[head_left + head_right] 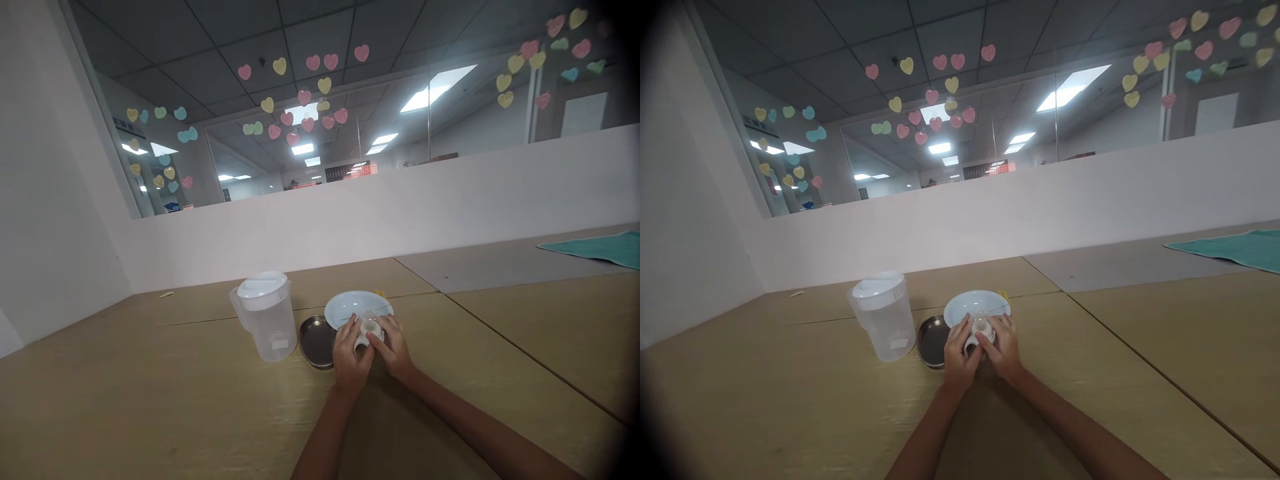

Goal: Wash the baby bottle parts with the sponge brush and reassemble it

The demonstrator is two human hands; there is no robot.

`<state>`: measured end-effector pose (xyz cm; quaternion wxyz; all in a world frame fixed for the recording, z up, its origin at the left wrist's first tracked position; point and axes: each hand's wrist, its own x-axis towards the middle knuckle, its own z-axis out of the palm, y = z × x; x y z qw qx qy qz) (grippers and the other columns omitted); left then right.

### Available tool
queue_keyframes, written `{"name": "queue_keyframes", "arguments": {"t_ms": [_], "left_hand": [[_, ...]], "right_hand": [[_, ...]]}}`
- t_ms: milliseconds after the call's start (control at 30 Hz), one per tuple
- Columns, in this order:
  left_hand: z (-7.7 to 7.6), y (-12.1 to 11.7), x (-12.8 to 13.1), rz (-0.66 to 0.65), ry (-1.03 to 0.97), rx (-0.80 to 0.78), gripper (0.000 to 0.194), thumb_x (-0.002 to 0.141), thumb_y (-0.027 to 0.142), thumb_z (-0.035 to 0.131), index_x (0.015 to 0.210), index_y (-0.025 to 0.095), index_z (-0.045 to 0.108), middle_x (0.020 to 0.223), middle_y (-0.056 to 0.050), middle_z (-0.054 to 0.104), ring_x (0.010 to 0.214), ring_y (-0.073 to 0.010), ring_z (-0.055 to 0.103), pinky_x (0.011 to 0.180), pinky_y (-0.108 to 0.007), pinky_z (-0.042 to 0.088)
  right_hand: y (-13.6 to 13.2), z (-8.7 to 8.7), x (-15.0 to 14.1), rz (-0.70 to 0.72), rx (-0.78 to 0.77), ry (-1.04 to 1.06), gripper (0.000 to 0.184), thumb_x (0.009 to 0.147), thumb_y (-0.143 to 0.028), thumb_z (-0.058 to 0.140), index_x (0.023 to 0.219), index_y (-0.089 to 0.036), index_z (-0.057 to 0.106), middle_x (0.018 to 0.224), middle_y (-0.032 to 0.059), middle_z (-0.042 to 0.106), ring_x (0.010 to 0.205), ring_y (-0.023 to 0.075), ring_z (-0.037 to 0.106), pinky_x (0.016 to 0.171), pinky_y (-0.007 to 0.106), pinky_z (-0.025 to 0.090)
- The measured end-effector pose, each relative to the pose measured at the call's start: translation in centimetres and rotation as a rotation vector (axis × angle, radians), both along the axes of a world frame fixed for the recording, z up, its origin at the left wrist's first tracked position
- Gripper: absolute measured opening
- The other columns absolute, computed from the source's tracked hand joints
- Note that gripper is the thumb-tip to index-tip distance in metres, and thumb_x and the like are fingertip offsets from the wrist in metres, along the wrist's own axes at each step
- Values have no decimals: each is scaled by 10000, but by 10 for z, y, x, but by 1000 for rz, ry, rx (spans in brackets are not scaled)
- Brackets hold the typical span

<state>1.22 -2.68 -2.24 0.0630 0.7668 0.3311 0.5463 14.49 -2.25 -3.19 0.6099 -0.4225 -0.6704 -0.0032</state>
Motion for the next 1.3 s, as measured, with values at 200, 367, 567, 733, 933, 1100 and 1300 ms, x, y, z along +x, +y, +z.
{"name": "queue_keyframes", "arguments": {"t_ms": [200,367,567,733,933,1100,1300], "left_hand": [[2,0,3,-53,-142,-147,367,758,269,605,1117,192,612,1280,-93,526,1144,-223,513,983,-370,419],[2,2,2,-130,-217,-212,390,741,285,630,1120,194,613,1282,-94,526,1157,-236,508,998,-381,408],[-5,2,-3,-169,-163,-153,385,806,279,546,1180,188,561,1221,-91,571,1134,-216,517,994,-383,405],[-9,1,-2,-78,-14,-68,515,748,256,581,1242,147,487,1117,-115,611,1028,-228,563,915,-384,452],[-18,8,3,9,14,-96,566,714,251,604,1252,150,459,1201,-125,566,1100,-236,532,959,-393,430],[-17,7,3,5,44,-141,525,736,317,610,1219,153,484,1156,-119,590,1074,-230,547,941,-386,442],[-13,4,5,-32,74,-102,531,761,327,596,1241,145,461,1172,-131,580,1090,-237,533,956,-405,428]], "right_hand": [[-1,1,-2,38,-22,38,262,842,-426,463,889,-202,588,857,36,609,841,211,517,840,378,359],[-2,-1,-3,45,-23,65,270,834,-444,469,874,-203,584,855,38,607,835,214,515,844,382,355],[-2,-1,-4,42,-22,45,259,838,-438,466,872,-206,576,840,35,609,832,214,521,859,396,346],[-2,-1,-4,30,-7,34,252,842,-427,468,901,-207,574,857,37,611,842,212,519,869,406,339],[-1,-1,-5,-26,4,-16,237,840,-419,475,884,-201,557,858,40,601,856,216,514,837,392,354],[-2,1,-3,-41,-23,-71,254,855,-434,443,822,-198,531,799,27,570,802,201,497,778,363,365],[-2,6,6,-74,-18,-118,285,865,-445,415,758,-201,516,746,14,555,771,191,497,744,347,364]]}}
